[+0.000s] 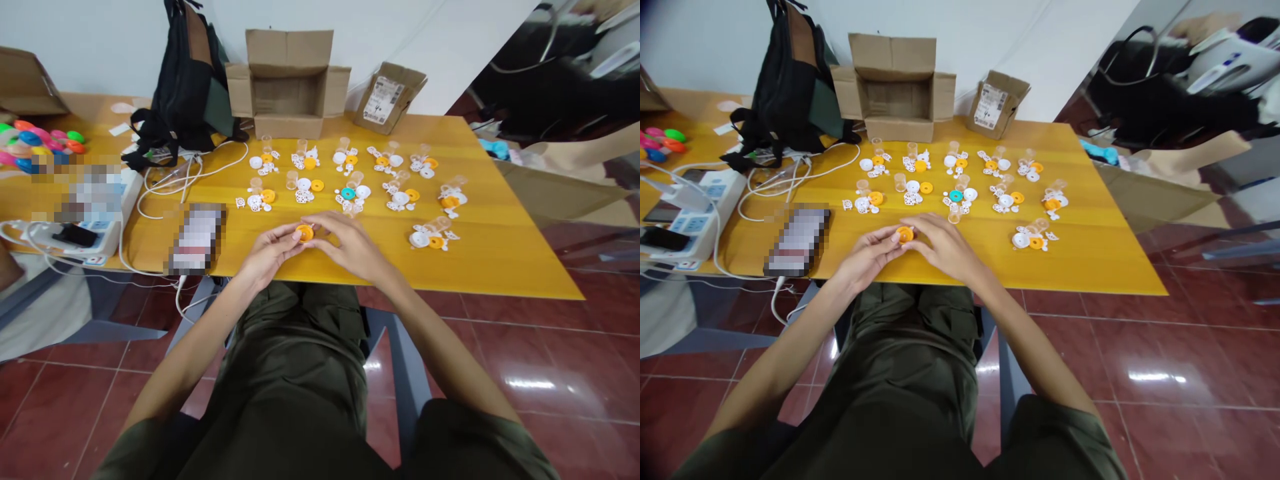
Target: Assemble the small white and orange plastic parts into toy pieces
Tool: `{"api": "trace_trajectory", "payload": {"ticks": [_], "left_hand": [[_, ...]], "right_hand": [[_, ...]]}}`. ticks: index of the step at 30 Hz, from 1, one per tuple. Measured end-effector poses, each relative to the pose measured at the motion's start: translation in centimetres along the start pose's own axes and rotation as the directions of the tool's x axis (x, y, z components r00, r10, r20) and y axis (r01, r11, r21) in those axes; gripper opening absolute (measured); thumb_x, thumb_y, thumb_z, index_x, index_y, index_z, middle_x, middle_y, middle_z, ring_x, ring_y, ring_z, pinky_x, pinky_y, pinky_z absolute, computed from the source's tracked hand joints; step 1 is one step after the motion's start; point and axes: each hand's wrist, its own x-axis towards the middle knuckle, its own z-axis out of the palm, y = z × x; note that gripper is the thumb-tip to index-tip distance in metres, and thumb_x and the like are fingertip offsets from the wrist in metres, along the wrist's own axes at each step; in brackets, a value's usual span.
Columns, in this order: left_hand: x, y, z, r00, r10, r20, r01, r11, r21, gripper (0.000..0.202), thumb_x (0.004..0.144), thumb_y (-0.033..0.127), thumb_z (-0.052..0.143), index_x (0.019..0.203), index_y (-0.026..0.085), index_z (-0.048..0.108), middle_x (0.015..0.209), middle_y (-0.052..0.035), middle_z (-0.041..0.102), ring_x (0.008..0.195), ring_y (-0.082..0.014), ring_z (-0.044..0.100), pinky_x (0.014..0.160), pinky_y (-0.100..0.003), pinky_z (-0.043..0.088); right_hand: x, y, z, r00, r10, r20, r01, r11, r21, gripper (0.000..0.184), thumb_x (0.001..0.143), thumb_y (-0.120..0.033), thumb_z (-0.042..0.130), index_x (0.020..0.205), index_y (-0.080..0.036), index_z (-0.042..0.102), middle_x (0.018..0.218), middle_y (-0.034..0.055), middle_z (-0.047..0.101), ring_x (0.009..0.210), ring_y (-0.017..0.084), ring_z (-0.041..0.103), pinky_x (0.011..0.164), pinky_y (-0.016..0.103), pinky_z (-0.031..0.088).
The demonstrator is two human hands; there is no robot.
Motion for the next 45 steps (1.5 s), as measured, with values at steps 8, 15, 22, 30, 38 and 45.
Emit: {"api": "trace_trajectory", "payload": {"ticks": [8, 15, 22, 30, 38, 45], "left_hand": [[0.3, 1.8, -2.3, 0.989, 0.086, -0.117, -0.079, 0.995, 0.059, 0.026, 0.077, 0.018, 0.085, 0.103, 0.021, 0.081, 0.1, -0.0072, 0.082, 0.092, -0.0192, 0.079, 0.099, -0.033, 0.06], [0.3, 1.6, -2.4, 0.986, 0.135, -0.094, -0.126, 0.987, 0.105, 0.034, 0.066, 0.018, 0.091, 0.099, 0.019, 0.081, 0.099, -0.0066, 0.082, 0.094, -0.0207, 0.078, 0.107, -0.039, 0.056], [0.1, 0.9, -2.0, 0.987, 0.158, 0.003, -0.156, 0.967, 0.199, 0.047, 0.056, 0.02, 0.095, 0.101, 0.019, 0.081, 0.093, -0.0054, 0.083, 0.091, -0.0218, 0.078, 0.105, -0.041, 0.055], [0.0, -0.1, -1.2, 0.976, 0.219, 0.009, -0.212, 0.931, 0.296, 0.036, 0.06, 0.024, 0.093, 0.094, 0.018, 0.08, 0.098, -0.008, 0.083, 0.095, -0.0248, 0.077, 0.1, -0.039, 0.057], [0.3, -0.6, -0.9, 0.957, 0.29, -0.024, -0.271, 0.916, 0.295, 0.036, 0.058, 0.024, 0.093, 0.091, 0.018, 0.079, 0.095, -0.0069, 0.082, 0.096, -0.0257, 0.077, 0.097, -0.038, 0.058], [0.2, -0.8, -0.9, 0.936, 0.344, -0.077, -0.301, 0.893, 0.334, 0.027, 0.064, 0.017, 0.086, 0.09, 0.018, 0.078, 0.095, -0.0069, 0.082, 0.096, -0.0257, 0.077, 0.097, -0.037, 0.057]], "right_hand": [[0.1, 2.3, 0.1, 0.989, 0.138, -0.048, -0.142, 0.985, -0.092, 0.023, 0.098, -0.025, 0.059, 0.115, -0.028, 0.074, 0.111, 0.0078, 0.076, 0.102, 0.029, 0.07, 0.096, 0.049, 0.055], [0.4, 2.1, 1.9, 0.995, 0.078, 0.064, -0.062, 0.973, -0.221, 0.027, 0.096, -0.021, 0.062, 0.12, -0.026, 0.074, 0.116, 0.0115, 0.072, 0.109, 0.031, 0.065, 0.097, 0.051, 0.054], [1.7, 0.2, 0.8, 0.998, -0.021, 0.064, 0.022, 1.0, -0.005, 0.028, 0.1, -0.024, 0.058, 0.123, -0.031, 0.072, 0.119, 0.0051, 0.074, 0.112, 0.027, 0.067, 0.1, 0.049, 0.053], [1.7, -1.3, 1.2, 0.993, 0.07, 0.094, -0.064, 0.995, -0.073, 0.022, 0.094, -0.016, 0.063, 0.107, -0.028, 0.077, 0.102, 0.0053, 0.071, 0.092, 0.023, 0.068, 0.086, 0.039, 0.056], [1.8, -1.8, 2.3, 0.978, 0.206, -0.028, -0.208, 0.966, -0.151, 0.01, 0.092, -0.032, 0.07, 0.094, -0.023, 0.072, 0.092, 0.0069, 0.07, 0.081, 0.024, 0.066, 0.077, 0.039, 0.054], [1.7, -2.6, 3.8, 0.937, 0.317, -0.148, -0.342, 0.92, -0.192, 0.028, 0.093, -0.048, 0.067, 0.089, -0.021, 0.066, 0.09, 0.0105, 0.07, 0.075, 0.025, 0.066, 0.071, 0.04, 0.053]]}}
